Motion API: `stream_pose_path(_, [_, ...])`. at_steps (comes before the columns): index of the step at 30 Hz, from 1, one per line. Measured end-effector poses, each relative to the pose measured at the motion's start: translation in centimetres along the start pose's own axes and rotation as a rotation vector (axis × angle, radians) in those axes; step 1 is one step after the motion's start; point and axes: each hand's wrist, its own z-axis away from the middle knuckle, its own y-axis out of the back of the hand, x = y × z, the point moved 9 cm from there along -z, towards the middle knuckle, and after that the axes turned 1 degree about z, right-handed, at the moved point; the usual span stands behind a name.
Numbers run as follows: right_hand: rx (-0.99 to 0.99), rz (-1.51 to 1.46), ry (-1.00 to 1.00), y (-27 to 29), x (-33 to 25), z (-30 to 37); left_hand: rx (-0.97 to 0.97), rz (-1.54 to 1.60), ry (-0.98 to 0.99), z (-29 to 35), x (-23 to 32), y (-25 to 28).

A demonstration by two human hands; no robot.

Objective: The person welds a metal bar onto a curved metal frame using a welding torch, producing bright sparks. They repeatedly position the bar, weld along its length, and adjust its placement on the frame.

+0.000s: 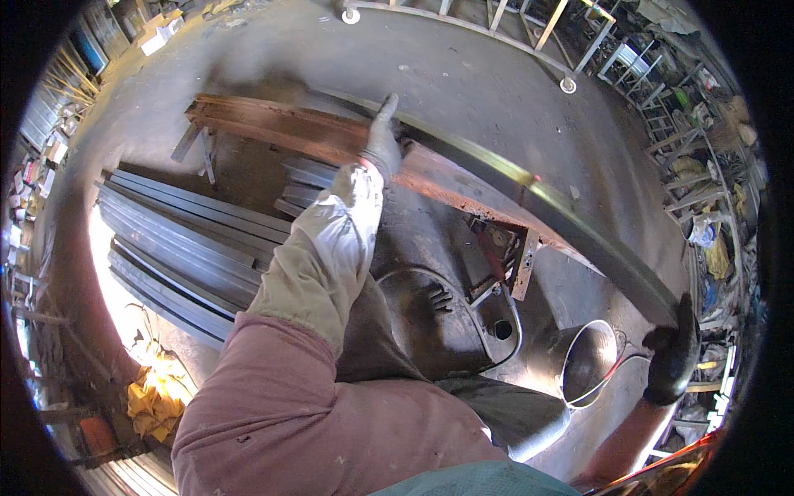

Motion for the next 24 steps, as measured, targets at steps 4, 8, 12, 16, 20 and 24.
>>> stream_pose_path(4, [0.001,0.015,0.017,-4.4,2.6,-2.0,-0.258,-0.042,-0.159,3.3,6.3,-3.2])
stream_pose_path(8, [-0.261,-0.008,-0.065,-9.1,7.6,-4.6,-0.497,-0.576,-0.566,12.2,13.3,2.4])
stream_pose_path(12, [-0.322,-0.202,-0.329,-12.9,14.9,-12.7,-0.016,-0.925,-0.304,18.9,12.8,16.8])
stream_pose_path(16, [-0.33,-0.461,-0.117,-9.9,15.9,-36.1,0.298,-1.006,-0.078,22.2,3.9,39.2])
stream_pose_path(20, [-0.254,-0.464,-0.17,-23.3,15.1,-37.1,0.704,-1.059,0.112,35.4,4.3,54.1])
stream_pose_path(24, [-0.664,0.11,0.127,-32.0,11.3,-24.8,0.767,-1.171,0.543,45.7,-0.8,58.5])
